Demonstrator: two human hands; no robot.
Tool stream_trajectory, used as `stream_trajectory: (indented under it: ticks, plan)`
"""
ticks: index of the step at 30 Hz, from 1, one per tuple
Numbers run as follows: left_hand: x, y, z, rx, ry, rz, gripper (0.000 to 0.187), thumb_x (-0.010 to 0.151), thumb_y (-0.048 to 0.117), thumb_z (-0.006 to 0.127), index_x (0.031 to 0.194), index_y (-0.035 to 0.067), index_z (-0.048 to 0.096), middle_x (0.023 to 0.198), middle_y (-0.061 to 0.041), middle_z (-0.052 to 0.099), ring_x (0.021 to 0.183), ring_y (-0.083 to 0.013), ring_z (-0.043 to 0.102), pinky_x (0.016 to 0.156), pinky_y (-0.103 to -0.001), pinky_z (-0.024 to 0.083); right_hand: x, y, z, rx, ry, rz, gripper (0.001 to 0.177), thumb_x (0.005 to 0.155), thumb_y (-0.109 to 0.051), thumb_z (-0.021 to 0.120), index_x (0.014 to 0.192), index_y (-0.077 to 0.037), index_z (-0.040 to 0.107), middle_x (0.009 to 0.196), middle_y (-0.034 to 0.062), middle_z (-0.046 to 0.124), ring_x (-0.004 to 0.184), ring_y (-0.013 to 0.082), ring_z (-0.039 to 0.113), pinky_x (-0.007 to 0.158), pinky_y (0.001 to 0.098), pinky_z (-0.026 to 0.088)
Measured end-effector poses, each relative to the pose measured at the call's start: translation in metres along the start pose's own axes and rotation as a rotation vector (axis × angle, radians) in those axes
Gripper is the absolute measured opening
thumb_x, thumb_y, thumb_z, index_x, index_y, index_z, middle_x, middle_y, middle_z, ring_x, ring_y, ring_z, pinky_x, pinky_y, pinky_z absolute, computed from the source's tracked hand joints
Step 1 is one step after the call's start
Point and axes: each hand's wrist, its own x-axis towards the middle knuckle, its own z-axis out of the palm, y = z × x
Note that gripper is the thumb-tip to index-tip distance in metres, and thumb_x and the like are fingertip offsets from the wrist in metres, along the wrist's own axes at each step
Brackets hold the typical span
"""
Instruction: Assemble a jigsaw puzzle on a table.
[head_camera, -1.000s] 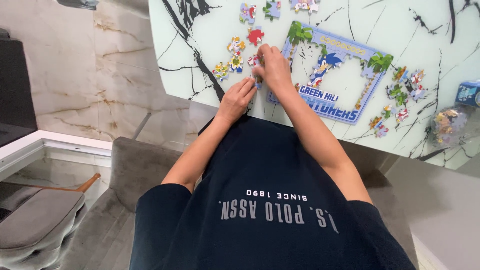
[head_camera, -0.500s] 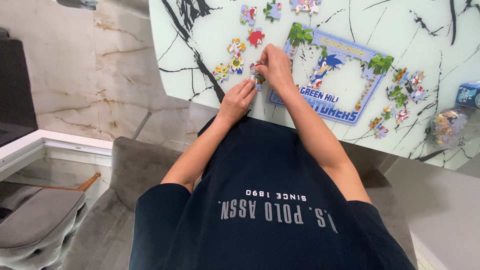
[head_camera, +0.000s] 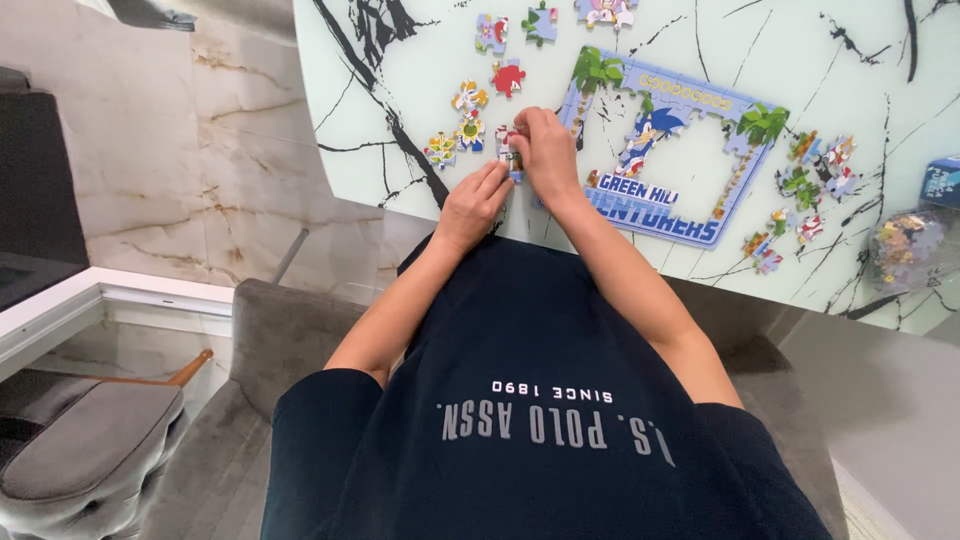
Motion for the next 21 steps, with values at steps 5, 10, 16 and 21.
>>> stream_trajectory:
  ticks: [5, 10, 16, 21]
  plan:
    - [0.001, 0.000, 0.000, -0.006, 0.004, 0.000, 0.018, 0.093, 0.008, 0.068, 0.110, 0.004, 0.074, 0.129, -0.009, 0.067, 0.121, -0.0251, 0.065, 0.103, -0.035, 0.054, 0.001, -0.003, -0.002, -0.046, -0.010, 0.002, 0.027, 0.085, -0.005, 0.080, 0.103, -0.003, 0.059, 0.097, 0.0148, 0.063, 0.087, 0.0350, 0.064, 0.076, 0.0446, 0.052]
    - [0.001, -0.001, 0.001, -0.014, 0.016, 0.011, 0.015, 0.093, 0.007, 0.068, 0.107, 0.003, 0.073, 0.128, -0.010, 0.068, 0.121, -0.0257, 0.066, 0.102, -0.035, 0.054, 0.002, -0.001, 0.002, -0.106, -0.045, 0.020, 0.031, 0.083, -0.006, 0.081, 0.103, -0.003, 0.057, 0.100, 0.0161, 0.061, 0.090, 0.0370, 0.063, 0.077, 0.0457, 0.052]
    - [0.003, -0.002, 0.004, -0.025, 0.014, 0.001, 0.015, 0.093, 0.008, 0.069, 0.106, 0.003, 0.074, 0.128, -0.010, 0.068, 0.121, -0.0257, 0.066, 0.102, -0.035, 0.054, 0.003, -0.015, -0.004, -0.215, -0.085, 0.047, 0.035, 0.082, -0.007, 0.079, 0.107, -0.003, 0.055, 0.103, 0.0172, 0.059, 0.093, 0.0393, 0.063, 0.077, 0.0484, 0.051]
    - [0.002, -0.015, 0.009, -0.167, 0.064, -0.198, 0.024, 0.091, 0.006, 0.070, 0.115, 0.007, 0.072, 0.123, -0.008, 0.071, 0.112, -0.0252, 0.068, 0.093, -0.036, 0.056, -0.019, -0.018, -0.010, -0.180, 0.025, -0.069, 0.028, 0.093, -0.010, 0.077, 0.111, -0.003, 0.056, 0.105, 0.0160, 0.060, 0.095, 0.0390, 0.062, 0.079, 0.0473, 0.051]
